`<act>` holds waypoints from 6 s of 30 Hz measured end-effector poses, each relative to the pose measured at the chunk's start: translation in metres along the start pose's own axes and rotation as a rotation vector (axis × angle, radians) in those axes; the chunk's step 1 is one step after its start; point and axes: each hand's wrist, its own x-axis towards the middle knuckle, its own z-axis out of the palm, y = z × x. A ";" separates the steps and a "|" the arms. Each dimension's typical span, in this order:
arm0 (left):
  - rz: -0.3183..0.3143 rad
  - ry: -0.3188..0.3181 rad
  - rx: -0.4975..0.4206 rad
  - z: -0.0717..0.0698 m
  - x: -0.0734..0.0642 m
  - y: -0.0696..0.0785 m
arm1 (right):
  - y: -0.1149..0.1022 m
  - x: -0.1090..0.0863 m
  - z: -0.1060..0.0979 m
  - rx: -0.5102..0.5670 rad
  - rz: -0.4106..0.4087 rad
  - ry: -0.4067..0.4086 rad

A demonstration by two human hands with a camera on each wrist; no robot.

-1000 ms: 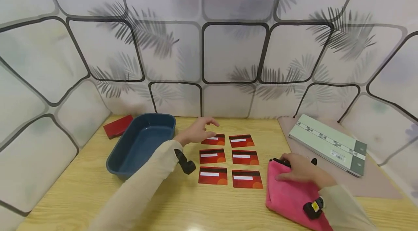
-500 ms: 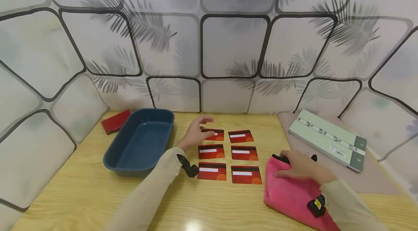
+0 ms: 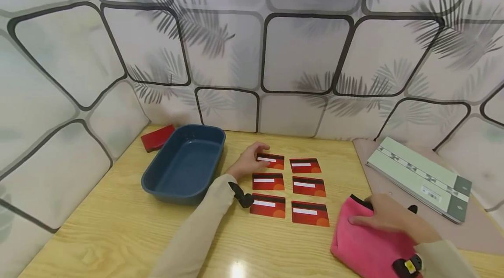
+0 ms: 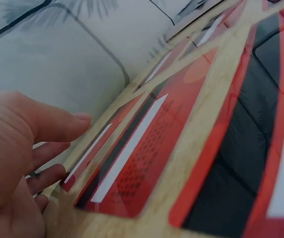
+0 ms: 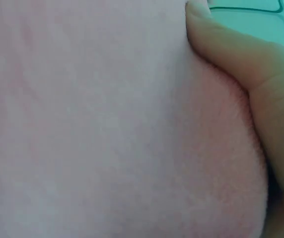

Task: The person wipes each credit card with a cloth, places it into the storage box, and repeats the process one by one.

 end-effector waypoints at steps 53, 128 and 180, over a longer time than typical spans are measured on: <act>-0.136 0.002 0.342 -0.001 0.000 0.018 | -0.083 -0.026 0.026 0.067 -0.243 -0.044; -0.197 0.148 -0.531 0.001 -0.061 0.119 | -0.188 -0.009 -0.052 0.098 -0.417 0.229; 0.051 -0.064 -0.333 -0.013 -0.102 0.132 | -0.164 0.032 -0.037 0.027 -0.386 0.593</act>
